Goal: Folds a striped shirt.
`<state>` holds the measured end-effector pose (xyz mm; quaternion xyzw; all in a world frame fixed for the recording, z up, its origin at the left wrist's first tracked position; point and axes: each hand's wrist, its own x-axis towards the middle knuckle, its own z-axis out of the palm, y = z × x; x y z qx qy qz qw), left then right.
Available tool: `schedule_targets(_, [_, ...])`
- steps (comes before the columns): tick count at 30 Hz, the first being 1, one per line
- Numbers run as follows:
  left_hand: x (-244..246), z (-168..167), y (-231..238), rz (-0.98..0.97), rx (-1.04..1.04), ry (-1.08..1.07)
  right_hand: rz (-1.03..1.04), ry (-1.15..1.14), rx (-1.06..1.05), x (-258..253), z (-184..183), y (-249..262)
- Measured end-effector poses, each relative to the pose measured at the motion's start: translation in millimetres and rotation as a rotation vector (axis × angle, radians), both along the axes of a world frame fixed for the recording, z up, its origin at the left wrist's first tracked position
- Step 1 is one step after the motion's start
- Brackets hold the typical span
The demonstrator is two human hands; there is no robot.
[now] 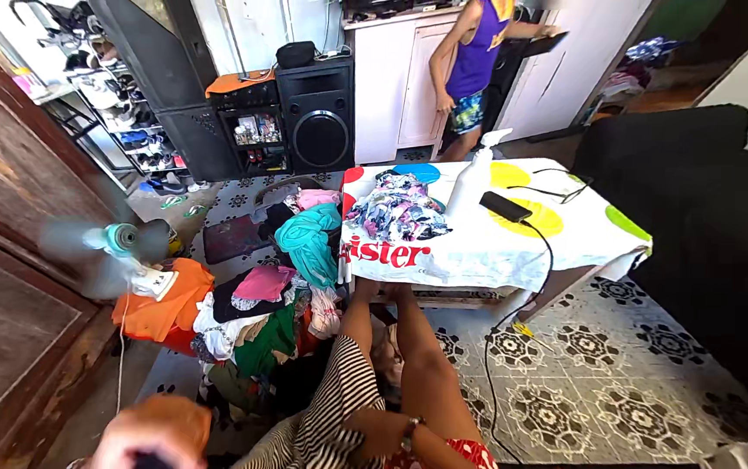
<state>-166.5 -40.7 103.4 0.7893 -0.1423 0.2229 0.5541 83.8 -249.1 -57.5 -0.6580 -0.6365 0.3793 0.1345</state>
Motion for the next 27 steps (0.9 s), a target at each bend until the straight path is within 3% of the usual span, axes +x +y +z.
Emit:
schedule_targets(2, [14,-16,35,0.382,0.344,0.135,-0.185,0.092,0.094,39,-7,-10])
schedule_targets(4, [29,-31,64,0.826,0.621,0.292,-0.620,0.055,0.355,87,13,-19])
schedule_targets(5, [32,-30,76,0.955,0.644,0.310,-0.778,0.010,0.537,112,26,-22])
schedule_targets(7, [31,-16,86,1.068,0.594,0.148,-0.923,0.008,0.814,146,73,-34])
schedule_targets(9, [28,-1,79,1.035,0.488,0.001,-0.898,-0.020,0.969,161,109,-50])
schedule_targets(12, [29,5,58,0.923,0.478,-0.035,-0.762,0.041,1.070,161,133,-66])
schedule_targets(17, [28,-32,27,0.664,0.573,0.134,-0.547,0.262,0.811,155,106,-118])
schedule_targets(20, [16,-65,1,0.436,0.568,0.438,-0.552,0.257,0.517,145,81,-167])
schedule_targets(24, [2,-109,-29,0.191,0.631,1.100,-0.535,0.087,0.040,133,41,-228])
schedule_targets(27, [-6,-142,-35,0.059,0.679,1.358,-0.565,0.013,-0.071,121,10,-257])
